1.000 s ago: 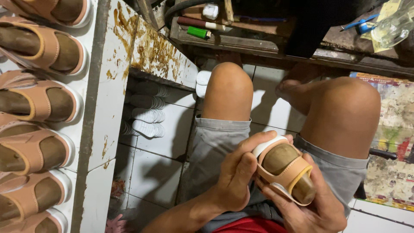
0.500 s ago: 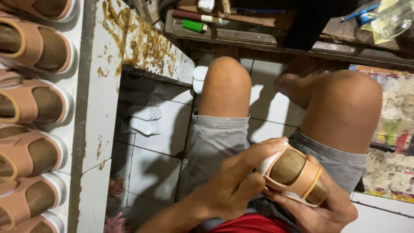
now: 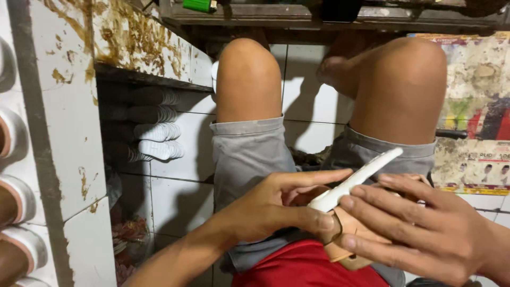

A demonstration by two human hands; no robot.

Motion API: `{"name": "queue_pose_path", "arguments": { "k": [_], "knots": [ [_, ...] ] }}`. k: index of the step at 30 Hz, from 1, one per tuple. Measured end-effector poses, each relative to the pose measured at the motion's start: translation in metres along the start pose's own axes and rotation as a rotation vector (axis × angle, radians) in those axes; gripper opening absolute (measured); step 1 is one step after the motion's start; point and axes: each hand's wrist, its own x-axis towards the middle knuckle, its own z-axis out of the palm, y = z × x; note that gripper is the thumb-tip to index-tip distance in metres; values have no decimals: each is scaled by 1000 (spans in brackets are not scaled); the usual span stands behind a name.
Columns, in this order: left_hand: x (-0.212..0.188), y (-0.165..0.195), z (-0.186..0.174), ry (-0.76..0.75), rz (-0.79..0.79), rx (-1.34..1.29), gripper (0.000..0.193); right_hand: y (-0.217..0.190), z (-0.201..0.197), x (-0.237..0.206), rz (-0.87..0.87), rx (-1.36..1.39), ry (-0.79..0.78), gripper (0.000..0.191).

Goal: The person assembles children's sandals by inserting white insoles into the uppers and then using a heated metal tool to press and shape the edges. The person handles multiple sandals one at a time, placing finished units on a nearby shelf.

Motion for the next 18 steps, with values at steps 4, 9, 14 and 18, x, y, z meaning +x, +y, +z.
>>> {"name": "queue_pose_path", "arguments": {
  "k": [4, 9, 14, 18],
  "knots": [
    [6, -13, 0, 1, 49, -127, 83, -12, 5, -20, 307, -8, 226, 61],
    [21, -47, 4, -55, 88, -171, 98, -19, 38, -56, 1003, 1347, 906, 63],
    [22, -89, 18, -84, 163, -5, 77, -54, 62, -72, 1073, 1252, 614, 57],
    [16, -110, 25, 144, 247, -144, 61, -71, 70, -52, 1211, 1109, 531, 57]
  ]
}}
